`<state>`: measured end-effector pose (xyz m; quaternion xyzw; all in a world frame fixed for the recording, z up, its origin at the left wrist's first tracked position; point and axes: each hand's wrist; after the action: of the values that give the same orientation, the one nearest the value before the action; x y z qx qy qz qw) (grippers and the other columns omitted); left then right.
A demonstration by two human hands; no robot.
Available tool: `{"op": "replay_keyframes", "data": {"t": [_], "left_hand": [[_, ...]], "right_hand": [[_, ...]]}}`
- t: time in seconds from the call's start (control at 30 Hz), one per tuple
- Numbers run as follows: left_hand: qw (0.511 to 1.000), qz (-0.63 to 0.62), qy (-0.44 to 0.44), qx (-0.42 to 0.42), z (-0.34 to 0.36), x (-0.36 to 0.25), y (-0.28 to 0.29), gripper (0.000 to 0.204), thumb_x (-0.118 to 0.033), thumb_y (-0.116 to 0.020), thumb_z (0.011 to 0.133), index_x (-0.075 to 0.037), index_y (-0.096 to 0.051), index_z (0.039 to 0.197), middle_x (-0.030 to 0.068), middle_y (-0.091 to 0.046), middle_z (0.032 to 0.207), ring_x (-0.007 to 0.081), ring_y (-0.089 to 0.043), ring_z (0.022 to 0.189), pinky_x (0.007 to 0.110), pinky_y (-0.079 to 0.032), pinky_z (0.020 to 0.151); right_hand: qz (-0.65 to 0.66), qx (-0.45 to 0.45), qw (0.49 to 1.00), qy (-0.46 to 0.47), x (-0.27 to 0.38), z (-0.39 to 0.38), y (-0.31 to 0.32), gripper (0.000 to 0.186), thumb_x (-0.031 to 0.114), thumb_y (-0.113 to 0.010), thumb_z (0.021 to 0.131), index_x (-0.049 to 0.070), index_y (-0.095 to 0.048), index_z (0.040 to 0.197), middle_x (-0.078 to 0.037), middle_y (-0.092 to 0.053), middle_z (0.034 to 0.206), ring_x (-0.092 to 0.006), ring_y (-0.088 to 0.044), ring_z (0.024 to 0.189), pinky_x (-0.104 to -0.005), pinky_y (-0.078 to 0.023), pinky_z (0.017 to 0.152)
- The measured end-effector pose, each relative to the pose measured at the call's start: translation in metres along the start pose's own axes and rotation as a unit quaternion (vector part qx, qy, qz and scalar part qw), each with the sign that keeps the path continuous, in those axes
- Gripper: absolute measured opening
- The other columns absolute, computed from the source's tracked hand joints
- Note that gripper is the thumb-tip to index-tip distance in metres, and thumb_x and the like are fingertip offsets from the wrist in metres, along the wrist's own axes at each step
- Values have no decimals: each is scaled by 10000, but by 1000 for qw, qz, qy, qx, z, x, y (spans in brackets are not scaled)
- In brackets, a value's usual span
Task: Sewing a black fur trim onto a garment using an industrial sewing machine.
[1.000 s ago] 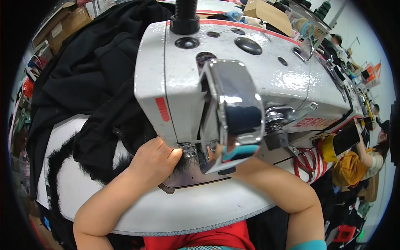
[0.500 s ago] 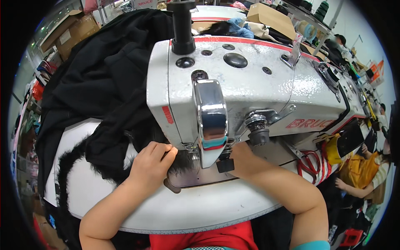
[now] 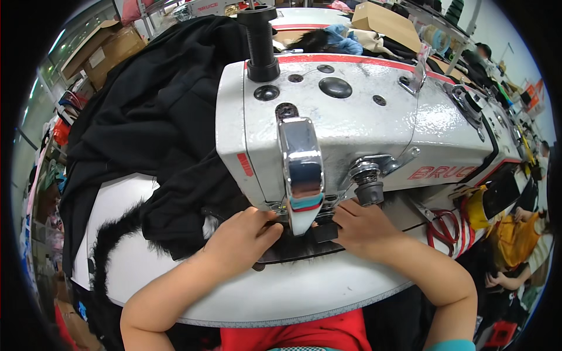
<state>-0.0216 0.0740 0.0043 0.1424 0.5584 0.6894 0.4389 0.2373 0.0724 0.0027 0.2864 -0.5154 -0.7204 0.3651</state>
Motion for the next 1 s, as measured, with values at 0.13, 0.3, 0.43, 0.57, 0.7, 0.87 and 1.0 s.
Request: {"op": "replay_keyframes", "data": {"t": [0.13,0.3,0.43,0.57,0.7,0.87,1.0], "left_hand": [[994,92,-48,25,2,-9,6,270,-84,-562,712,27,-558,958,147,-519,968,260,-516,859,341,-466,728],[964,210,32,159,-8,-31,21,280,-75,-574,661,38,-539,915,165,-487,944,280,-533,839,352,-479,701],[937,167,251,176,-14,-32,26,428,-70,-604,686,24,-459,1078,187,-480,955,330,-551,820,395,-492,674],[939,212,216,163,8,41,12,291,-65,-597,745,0,-537,1023,211,-505,993,393,-545,867,465,-447,784],[989,12,121,82,13,109,-2,257,-165,-664,693,-80,-623,932,125,-609,957,305,-562,922,368,-457,751],[993,79,56,62,19,104,-10,199,-145,-638,705,-77,-623,890,129,-612,939,325,-553,923,388,-439,778],[995,50,81,2,-1,54,10,300,-63,-637,733,-22,-573,1023,186,-550,1073,384,-501,999,423,-408,864]], "right_hand": [[3,-22,998,52,2,10,-4,312,106,-571,687,55,-576,994,-54,-535,949,-199,-522,920,-340,-445,841],[52,-49,996,55,4,13,-8,236,121,-576,705,43,-584,927,-82,-538,1008,-246,-507,1005,-360,-420,921],[-26,-3,999,-32,-2,9,-9,191,178,-575,725,77,-596,886,-75,-531,977,-259,-497,1000,-365,-426,897],[-134,16,987,-87,-14,13,-11,240,194,-559,752,72,-612,952,-93,-543,968,-264,-509,969,-344,-445,806],[-175,73,974,-122,4,6,-8,390,171,-557,718,-15,-609,1057,-201,-555,1088,-268,-531,911,-294,-464,644],[-57,-41,991,-116,31,-21,4,461,111,-546,670,41,-595,1123,-157,-594,1091,-262,-568,864,-339,-483,709],[-91,-169,962,-192,10,-73,41,331,48,-562,671,29,-616,997,-134,-594,1037,-297,-572,908,-382,-473,763]]}}
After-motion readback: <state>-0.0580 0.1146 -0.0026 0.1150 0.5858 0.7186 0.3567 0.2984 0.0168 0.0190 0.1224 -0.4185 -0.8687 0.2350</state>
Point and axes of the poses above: each hand's wrist, its own z-axis towards the middle knuckle, its own y-axis out of the back of the hand, x = y × z
